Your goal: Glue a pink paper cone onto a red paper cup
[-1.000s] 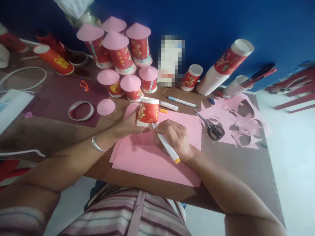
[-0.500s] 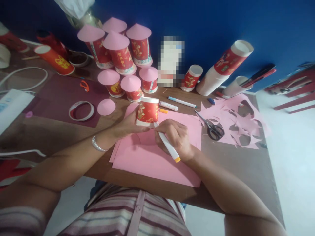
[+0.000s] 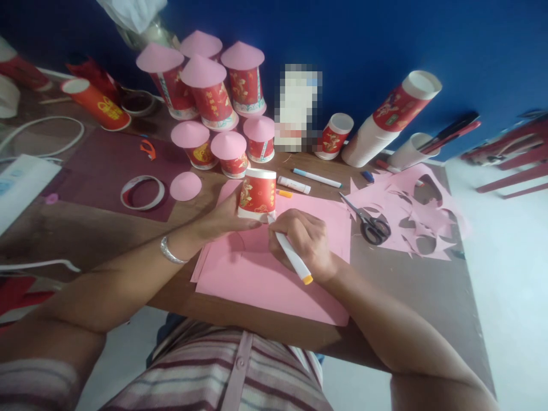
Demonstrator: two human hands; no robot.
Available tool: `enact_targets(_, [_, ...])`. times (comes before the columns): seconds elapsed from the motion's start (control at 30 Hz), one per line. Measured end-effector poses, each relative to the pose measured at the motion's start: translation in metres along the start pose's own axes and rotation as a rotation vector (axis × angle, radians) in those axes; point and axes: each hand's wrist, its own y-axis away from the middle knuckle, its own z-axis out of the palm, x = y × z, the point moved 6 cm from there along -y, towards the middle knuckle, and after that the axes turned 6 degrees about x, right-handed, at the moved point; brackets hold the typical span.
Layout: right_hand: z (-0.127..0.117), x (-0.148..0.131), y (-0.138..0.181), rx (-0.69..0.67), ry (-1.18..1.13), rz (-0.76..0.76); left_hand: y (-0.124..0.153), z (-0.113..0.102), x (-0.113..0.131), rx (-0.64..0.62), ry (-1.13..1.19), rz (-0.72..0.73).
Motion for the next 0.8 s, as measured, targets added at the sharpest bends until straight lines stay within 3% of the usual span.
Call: enact_targets(0.8, [0.0020, -0.0041, -0.0011, 0.011, -0.007, -0.022, -0.0011, -0.0031, -0.0058, 0.010, -0.063, 0.034])
